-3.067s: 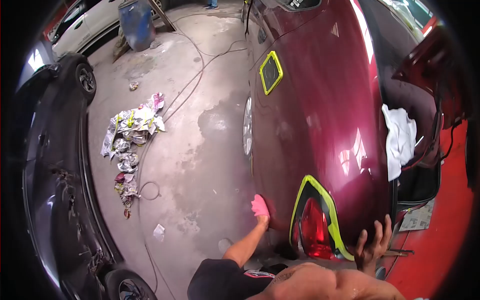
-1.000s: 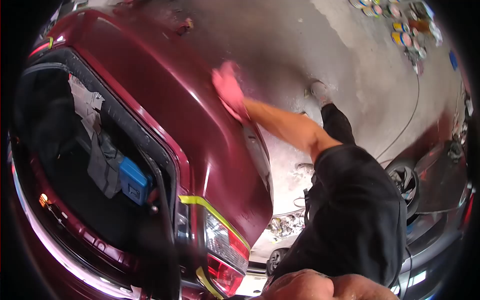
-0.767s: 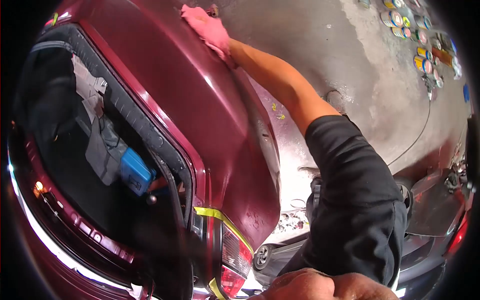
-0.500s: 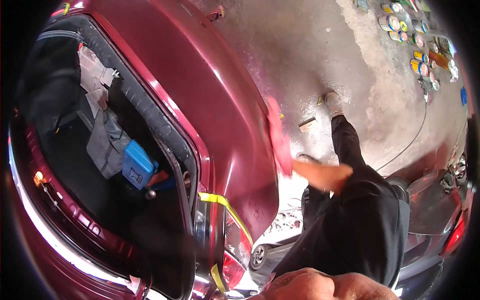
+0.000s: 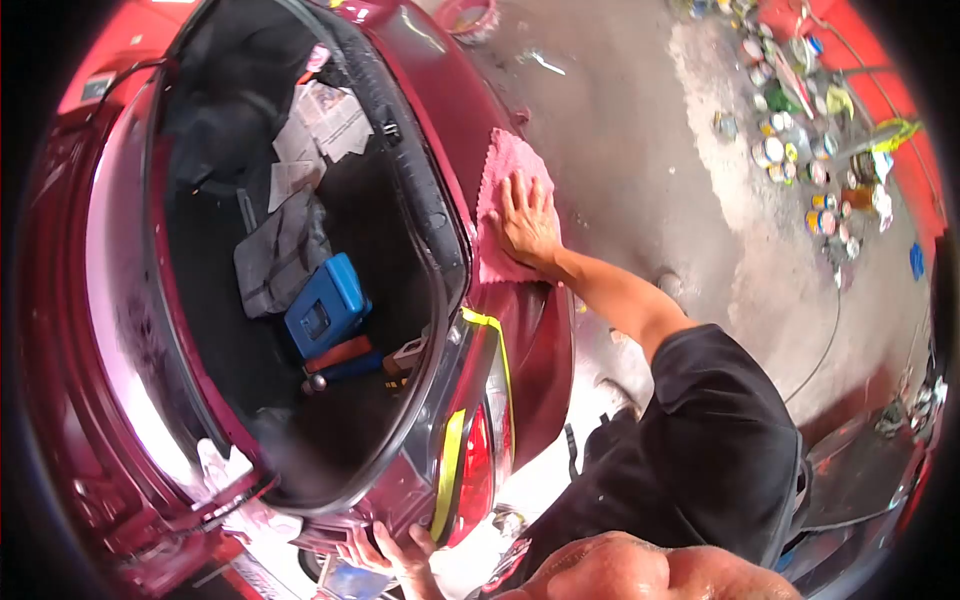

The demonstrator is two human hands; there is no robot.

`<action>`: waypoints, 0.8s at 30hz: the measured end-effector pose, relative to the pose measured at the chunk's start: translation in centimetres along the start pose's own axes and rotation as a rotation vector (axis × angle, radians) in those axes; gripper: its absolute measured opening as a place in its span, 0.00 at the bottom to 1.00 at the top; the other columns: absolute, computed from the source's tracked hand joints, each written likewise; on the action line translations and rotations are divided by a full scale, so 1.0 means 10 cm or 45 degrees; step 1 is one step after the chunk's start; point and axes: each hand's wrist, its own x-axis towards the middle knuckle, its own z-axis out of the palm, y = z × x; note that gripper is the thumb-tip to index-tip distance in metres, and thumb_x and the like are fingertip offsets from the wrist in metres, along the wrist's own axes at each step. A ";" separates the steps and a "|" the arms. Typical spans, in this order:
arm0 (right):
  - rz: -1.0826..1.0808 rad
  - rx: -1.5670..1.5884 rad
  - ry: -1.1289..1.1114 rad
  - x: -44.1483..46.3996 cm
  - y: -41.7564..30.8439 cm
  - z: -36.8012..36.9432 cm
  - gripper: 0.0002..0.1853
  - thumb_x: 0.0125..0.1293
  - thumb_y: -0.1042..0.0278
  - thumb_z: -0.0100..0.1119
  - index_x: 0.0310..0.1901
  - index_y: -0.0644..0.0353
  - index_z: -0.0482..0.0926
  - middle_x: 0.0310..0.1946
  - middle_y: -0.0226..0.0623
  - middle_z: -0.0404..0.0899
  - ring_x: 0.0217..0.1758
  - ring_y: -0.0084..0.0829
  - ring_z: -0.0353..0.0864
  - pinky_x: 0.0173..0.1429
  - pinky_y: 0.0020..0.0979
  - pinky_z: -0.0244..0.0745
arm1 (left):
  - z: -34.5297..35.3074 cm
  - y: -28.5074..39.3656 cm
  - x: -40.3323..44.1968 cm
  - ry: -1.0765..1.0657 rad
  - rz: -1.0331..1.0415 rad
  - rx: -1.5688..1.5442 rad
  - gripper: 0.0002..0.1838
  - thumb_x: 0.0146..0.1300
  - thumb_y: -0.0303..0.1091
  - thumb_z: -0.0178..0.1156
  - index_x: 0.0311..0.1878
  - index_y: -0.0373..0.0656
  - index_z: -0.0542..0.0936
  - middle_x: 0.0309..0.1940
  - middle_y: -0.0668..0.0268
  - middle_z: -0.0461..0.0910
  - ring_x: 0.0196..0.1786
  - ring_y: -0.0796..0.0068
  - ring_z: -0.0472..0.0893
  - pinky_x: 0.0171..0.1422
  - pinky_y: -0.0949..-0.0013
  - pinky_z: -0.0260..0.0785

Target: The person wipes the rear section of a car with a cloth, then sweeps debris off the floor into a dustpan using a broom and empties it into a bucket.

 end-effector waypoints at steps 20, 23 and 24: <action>-0.445 -0.062 -0.050 1.56 -0.31 0.25 0.30 0.73 0.53 0.40 0.73 0.57 0.62 0.76 0.39 0.56 0.80 0.50 0.48 0.78 0.66 0.32 | -0.04 0.00 -0.11 -0.216 -0.134 0.098 0.30 0.69 0.59 0.43 0.63 0.45 0.68 0.62 0.43 0.66 0.65 0.43 0.68 0.70 0.30 0.54; -0.484 -0.114 -0.058 2.07 -0.29 0.32 0.30 0.73 0.54 0.41 0.73 0.56 0.62 0.76 0.36 0.56 0.81 0.48 0.48 0.78 0.65 0.33 | -0.06 0.12 -0.12 -0.256 -0.248 0.156 0.30 0.73 0.61 0.39 0.58 0.43 0.70 0.63 0.38 0.66 0.64 0.37 0.68 0.68 0.27 0.56; -0.481 -0.109 -0.072 2.26 -0.29 0.33 0.30 0.73 0.54 0.41 0.73 0.56 0.62 0.76 0.36 0.57 0.81 0.48 0.48 0.78 0.65 0.33 | -0.06 0.18 -0.12 -0.238 -0.291 0.178 0.30 0.74 0.60 0.38 0.60 0.42 0.70 0.63 0.37 0.66 0.65 0.35 0.68 0.68 0.26 0.57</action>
